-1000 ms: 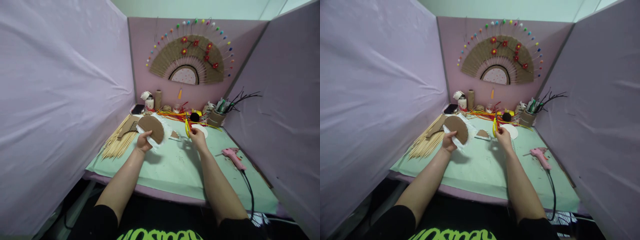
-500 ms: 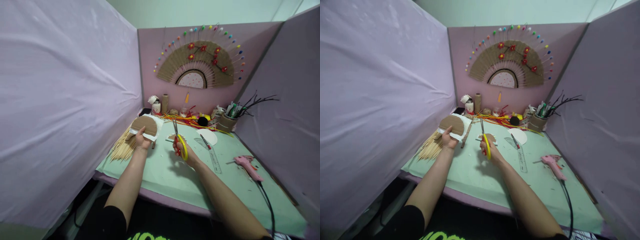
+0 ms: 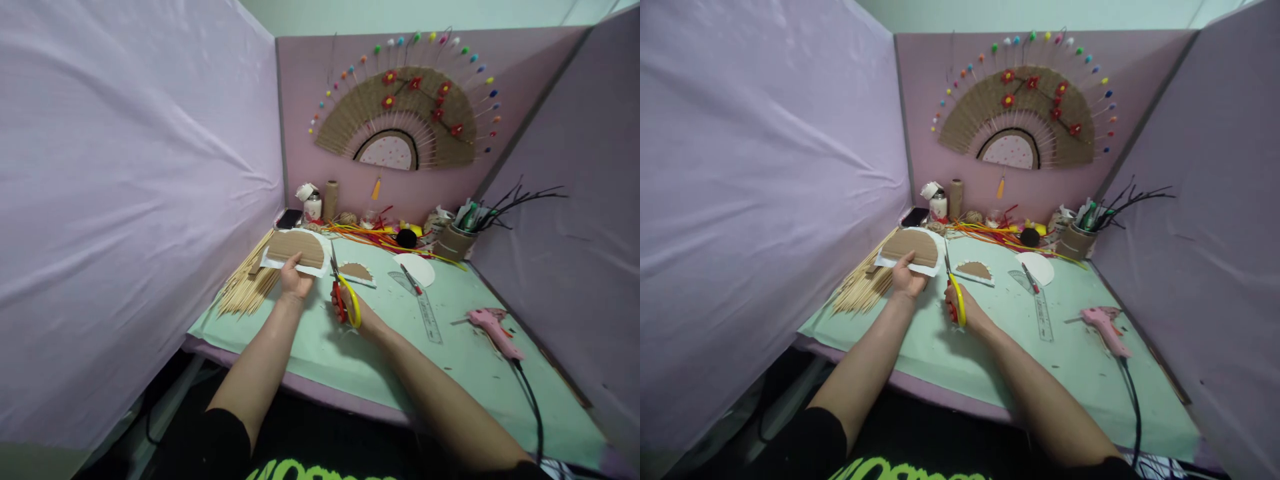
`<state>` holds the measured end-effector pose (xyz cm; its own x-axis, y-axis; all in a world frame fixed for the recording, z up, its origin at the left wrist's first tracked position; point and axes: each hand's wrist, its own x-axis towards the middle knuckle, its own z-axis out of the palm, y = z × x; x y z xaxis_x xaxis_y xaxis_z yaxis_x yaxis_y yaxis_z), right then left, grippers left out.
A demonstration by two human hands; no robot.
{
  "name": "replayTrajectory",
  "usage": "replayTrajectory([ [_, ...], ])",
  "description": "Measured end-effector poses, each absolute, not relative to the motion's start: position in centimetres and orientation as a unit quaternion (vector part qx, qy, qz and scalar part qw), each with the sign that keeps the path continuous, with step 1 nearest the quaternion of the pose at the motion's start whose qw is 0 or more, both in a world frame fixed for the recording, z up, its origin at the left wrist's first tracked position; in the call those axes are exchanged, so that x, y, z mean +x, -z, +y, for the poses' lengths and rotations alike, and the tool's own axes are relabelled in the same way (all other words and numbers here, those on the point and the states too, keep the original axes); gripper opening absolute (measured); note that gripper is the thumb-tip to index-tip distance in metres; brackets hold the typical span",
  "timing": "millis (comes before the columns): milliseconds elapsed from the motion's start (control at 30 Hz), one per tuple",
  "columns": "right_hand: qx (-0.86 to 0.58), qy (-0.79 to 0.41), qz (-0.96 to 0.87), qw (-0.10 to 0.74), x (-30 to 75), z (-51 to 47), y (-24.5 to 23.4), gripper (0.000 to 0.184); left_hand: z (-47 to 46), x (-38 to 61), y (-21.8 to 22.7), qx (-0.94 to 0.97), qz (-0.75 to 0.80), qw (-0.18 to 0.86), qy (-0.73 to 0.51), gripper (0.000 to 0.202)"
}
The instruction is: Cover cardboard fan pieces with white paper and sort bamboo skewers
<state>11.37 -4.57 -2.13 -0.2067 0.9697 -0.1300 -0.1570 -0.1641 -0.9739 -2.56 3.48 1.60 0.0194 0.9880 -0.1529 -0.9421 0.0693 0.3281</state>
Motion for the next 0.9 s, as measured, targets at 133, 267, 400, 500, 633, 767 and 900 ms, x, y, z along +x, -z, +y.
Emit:
replayTrajectory([
  [133, -0.441, -0.624, -0.464, 0.449, 11.37, -4.55, 2.28, 0.054, 3.08, -2.15, -1.5, 0.067, 0.177, 0.711, -0.677, 0.036],
  [267, -0.442, -0.615, -0.474, 0.449, 11.28, -4.87, 1.89, 0.055, 2.99, -2.24, -1.58, 0.07, 0.182, 0.709, -0.678, 0.034],
  [400, -0.451, -0.605, -0.472, 0.455, 11.12, -5.12, 1.59, 0.053, 3.05, -2.26, -1.57, 0.071, 0.184, 0.711, -0.675, 0.028],
  [500, -0.463, -0.599, -0.466, 0.457, 11.06, -5.08, 1.64, 0.052, 3.07, -2.21, -1.49, 0.071, 0.191, 0.708, -0.676, 0.027],
  [633, -0.476, -0.602, -0.451, 0.456, 11.07, -4.94, 1.72, 0.052, 2.99, -2.1, -1.4, 0.076, 0.194, 0.711, -0.672, 0.031],
  [767, -0.464, -0.604, -0.454, 0.462, 11.11, -4.97, 1.76, 0.052, 2.8, -1.96, -1.45, 0.078, 0.192, 0.714, -0.669, 0.036],
  [900, -0.467, -0.589, -0.47, 0.463, 11.19, -5.01, 1.88, 0.055, 2.62, -1.82, -1.67, 0.069, 0.197, 0.71, -0.672, 0.037],
])
